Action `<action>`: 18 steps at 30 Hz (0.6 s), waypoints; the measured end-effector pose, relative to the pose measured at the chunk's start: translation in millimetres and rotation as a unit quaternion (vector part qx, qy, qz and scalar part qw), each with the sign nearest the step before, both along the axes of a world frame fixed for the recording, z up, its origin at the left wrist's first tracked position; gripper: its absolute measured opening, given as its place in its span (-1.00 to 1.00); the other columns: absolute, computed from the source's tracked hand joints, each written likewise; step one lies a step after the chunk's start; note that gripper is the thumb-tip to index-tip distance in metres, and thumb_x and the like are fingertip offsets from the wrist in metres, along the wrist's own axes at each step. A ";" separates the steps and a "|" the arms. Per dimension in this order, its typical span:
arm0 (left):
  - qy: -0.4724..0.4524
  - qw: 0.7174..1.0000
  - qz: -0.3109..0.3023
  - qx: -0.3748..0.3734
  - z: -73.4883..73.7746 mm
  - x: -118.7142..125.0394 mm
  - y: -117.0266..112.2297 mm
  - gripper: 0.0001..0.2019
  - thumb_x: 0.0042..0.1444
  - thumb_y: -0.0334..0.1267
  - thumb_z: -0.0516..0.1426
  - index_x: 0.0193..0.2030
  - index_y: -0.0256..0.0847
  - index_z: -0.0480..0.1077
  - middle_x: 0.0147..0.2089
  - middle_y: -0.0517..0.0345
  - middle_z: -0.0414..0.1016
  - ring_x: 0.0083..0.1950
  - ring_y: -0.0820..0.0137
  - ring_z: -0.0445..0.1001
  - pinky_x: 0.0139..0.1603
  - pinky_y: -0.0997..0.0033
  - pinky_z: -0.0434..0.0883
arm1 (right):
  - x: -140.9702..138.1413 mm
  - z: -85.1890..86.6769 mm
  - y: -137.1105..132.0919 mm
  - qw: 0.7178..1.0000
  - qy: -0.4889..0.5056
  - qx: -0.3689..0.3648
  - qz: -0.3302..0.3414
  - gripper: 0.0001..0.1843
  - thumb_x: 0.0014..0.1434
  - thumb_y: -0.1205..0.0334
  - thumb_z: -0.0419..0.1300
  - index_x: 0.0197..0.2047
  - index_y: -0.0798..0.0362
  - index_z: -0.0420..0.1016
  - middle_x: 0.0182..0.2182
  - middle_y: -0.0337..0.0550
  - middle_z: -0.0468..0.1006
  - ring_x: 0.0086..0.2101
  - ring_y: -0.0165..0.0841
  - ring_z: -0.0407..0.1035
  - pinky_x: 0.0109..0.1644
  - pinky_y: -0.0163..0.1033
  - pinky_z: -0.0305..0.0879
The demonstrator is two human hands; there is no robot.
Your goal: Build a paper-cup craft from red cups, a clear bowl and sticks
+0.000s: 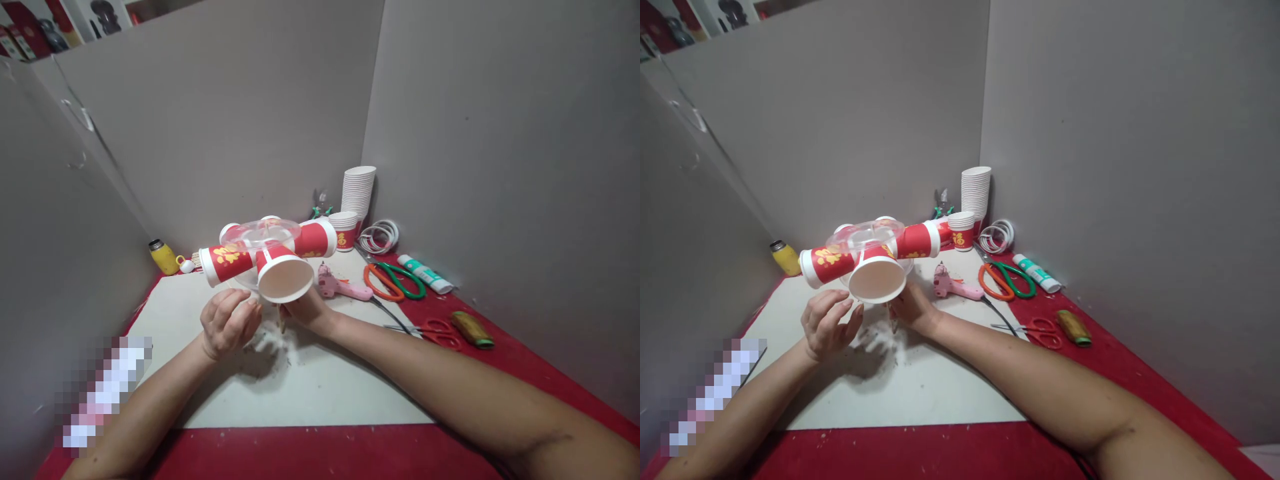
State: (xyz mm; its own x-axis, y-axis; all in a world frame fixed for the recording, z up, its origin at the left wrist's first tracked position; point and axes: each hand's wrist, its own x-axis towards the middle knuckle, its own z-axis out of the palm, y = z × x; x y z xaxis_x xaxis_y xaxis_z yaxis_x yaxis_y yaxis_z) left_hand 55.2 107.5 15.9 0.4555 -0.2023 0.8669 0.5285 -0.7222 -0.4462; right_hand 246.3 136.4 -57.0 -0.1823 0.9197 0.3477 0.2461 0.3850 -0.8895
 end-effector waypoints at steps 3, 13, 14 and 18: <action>0.000 0.998 -0.022 -0.062 -11.8 0.7 1.8 -0.68 0.02 -0.45 0.26 -0.08 -0.19 0.35 -0.29 0.07 0.53 -0.30 0.33 0.51 -0.31 0.34 0.54 | 6.8 14.9 -7.2 1.000 0.009 -0.016 0.022 -0.72 0.36 0.20 0.13 -0.40 0.10 0.45 -0.57 -0.25 0.46 -0.55 -0.46 0.35 -0.42 -0.31 0.37; -0.276 0.864 -0.002 -0.421 -30.7 -18.9 58.3 -0.60 0.15 -0.20 0.26 0.10 -0.16 0.30 -0.04 -0.01 0.47 -0.10 0.34 0.53 -0.21 0.37 0.55 | 16.6 53.0 -29.6 0.996 0.061 -0.058 0.042 -0.54 0.34 0.03 0.02 -0.53 0.05 0.41 -0.74 -0.21 0.35 -0.69 -0.42 0.25 -0.55 -0.26 0.21; -0.287 0.850 -0.013 -0.442 -29.7 -23.0 64.4 -0.48 0.13 -0.16 0.28 0.20 -0.14 0.25 0.05 -0.07 0.45 -0.03 0.31 0.53 -0.12 0.31 0.56 | 16.3 53.4 -30.5 0.995 0.063 -0.060 0.046 -0.54 0.34 0.00 0.01 -0.51 0.05 0.40 -0.73 -0.21 0.35 -0.69 -0.43 0.23 -0.56 -0.26 0.19; -0.272 0.845 -0.043 -0.458 -20.2 -34.5 72.1 -0.18 0.05 0.01 0.33 0.39 -0.08 0.08 0.26 -0.23 0.35 0.23 0.12 0.44 0.20 0.02 0.44 | 15.2 55.8 -36.7 0.994 0.087 -0.040 0.052 -0.69 0.33 -0.03 0.03 -0.28 0.03 0.36 -0.61 -0.28 0.40 -0.67 -0.48 0.17 -0.55 -0.28 0.10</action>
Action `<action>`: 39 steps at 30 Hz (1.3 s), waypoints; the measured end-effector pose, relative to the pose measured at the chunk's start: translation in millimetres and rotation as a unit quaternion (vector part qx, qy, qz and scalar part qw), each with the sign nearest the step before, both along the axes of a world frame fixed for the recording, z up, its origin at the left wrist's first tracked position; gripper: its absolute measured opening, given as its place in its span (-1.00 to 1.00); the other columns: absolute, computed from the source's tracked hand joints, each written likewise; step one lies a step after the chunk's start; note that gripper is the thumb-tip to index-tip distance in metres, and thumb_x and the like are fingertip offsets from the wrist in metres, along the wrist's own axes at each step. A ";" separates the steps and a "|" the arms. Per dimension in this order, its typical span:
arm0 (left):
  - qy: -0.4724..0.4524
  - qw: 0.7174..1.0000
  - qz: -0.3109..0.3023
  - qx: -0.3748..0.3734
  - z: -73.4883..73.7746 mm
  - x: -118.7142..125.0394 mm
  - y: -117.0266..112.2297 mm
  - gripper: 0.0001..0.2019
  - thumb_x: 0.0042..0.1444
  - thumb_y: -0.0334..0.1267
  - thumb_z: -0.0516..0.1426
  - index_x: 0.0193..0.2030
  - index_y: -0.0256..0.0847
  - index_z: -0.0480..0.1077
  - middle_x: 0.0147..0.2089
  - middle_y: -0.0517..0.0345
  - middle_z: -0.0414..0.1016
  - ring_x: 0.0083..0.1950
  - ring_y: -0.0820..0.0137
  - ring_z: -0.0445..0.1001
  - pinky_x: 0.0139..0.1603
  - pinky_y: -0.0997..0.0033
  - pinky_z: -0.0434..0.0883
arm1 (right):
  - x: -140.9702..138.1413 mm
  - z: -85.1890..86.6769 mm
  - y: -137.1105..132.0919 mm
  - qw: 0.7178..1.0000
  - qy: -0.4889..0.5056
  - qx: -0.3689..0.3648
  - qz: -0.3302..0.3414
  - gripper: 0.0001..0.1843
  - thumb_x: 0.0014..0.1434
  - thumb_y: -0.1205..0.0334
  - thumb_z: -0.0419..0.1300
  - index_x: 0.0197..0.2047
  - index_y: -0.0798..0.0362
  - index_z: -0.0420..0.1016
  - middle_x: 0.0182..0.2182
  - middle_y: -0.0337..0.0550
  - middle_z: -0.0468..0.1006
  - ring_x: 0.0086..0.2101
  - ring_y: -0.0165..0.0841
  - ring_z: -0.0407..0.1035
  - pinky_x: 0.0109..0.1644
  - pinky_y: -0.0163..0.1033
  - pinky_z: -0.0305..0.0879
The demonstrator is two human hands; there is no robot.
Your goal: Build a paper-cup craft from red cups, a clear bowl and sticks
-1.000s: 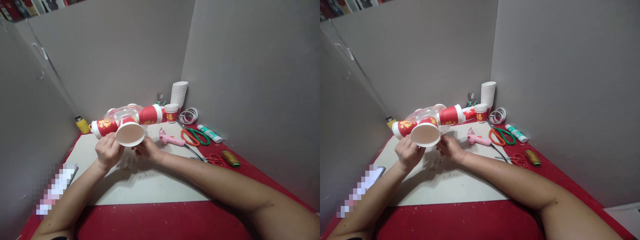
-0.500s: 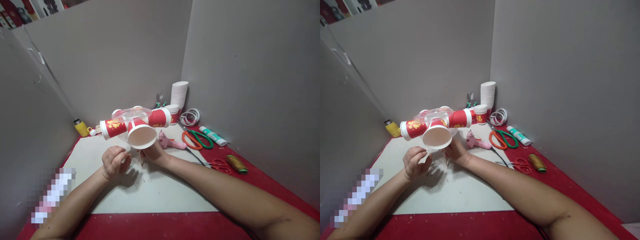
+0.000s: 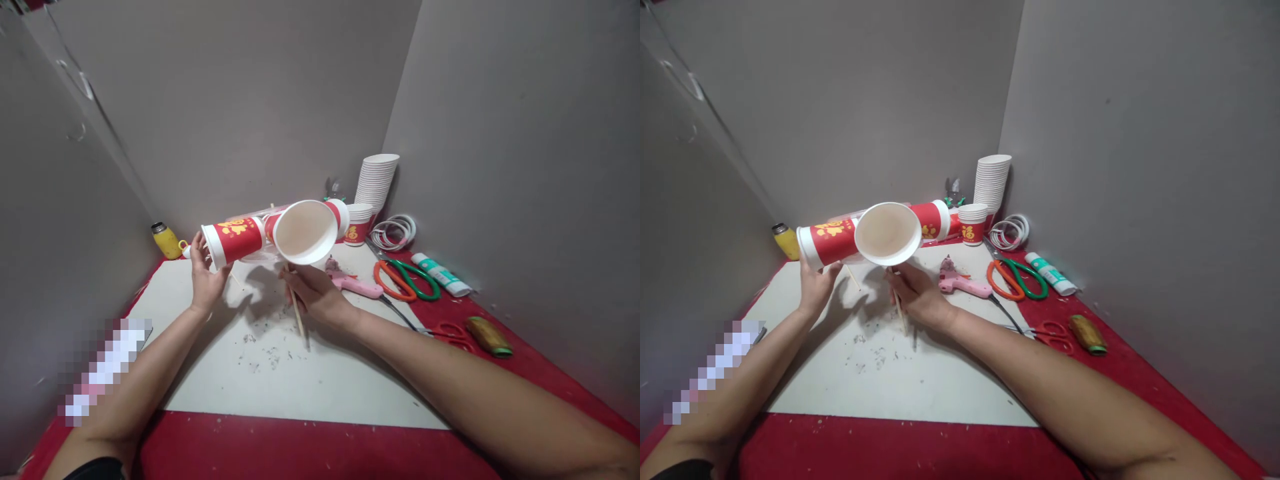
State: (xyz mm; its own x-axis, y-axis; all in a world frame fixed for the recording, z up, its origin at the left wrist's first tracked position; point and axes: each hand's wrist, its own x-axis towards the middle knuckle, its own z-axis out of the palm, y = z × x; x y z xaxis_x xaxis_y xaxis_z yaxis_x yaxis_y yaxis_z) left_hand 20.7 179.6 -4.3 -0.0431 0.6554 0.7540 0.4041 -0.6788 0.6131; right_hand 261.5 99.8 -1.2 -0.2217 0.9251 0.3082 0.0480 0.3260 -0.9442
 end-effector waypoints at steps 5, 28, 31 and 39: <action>0.068 0.997 -0.029 0.031 16.8 -2.2 -12.0 -0.01 -0.09 0.13 0.38 0.42 -0.10 0.07 0.41 -0.29 0.19 0.40 -0.04 0.26 0.35 -0.11 0.28 | -0.9 0.7 -5.4 1.000 -0.019 0.023 0.005 -0.69 0.36 -0.02 -0.01 -0.20 0.03 0.35 -0.61 -0.35 0.31 -0.58 -0.46 0.18 -0.44 -0.27 0.12; 0.077 0.996 -0.037 0.023 22.7 -1.3 -13.8 -0.52 -0.14 -0.19 0.35 -0.09 -0.11 0.29 -0.16 0.12 0.42 -0.18 0.31 0.45 -0.18 0.27 0.48 | 1.7 -1.8 -2.1 1.000 0.004 0.004 0.007 -0.65 0.35 -0.06 0.01 -0.23 0.06 0.37 -0.63 -0.39 0.19 -0.59 -0.48 0.05 -0.48 -0.28 0.01; 0.075 0.996 -0.045 0.002 21.2 0.1 -15.8 -0.45 -0.19 -0.15 0.38 -0.06 -0.11 0.29 -0.12 0.12 0.42 -0.15 0.31 0.46 -0.17 0.29 0.47 | 0.7 -3.2 -2.3 1.000 0.004 0.014 -0.008 -0.65 0.35 -0.06 0.01 -0.24 0.05 0.37 -0.62 -0.39 0.18 -0.58 -0.47 0.06 -0.47 -0.28 0.02; -0.001 0.997 -0.066 -0.036 25.7 6.9 -17.1 -0.55 -0.15 -0.04 0.40 -0.15 -0.14 0.41 -0.17 0.11 0.56 -0.17 0.28 0.54 -0.14 0.20 0.55 | 0.1 -1.4 -3.8 0.999 -0.024 0.027 -0.008 -0.66 0.36 -0.01 0.00 -0.23 0.07 0.41 -0.62 -0.37 0.21 -0.56 -0.46 0.09 -0.42 -0.27 0.07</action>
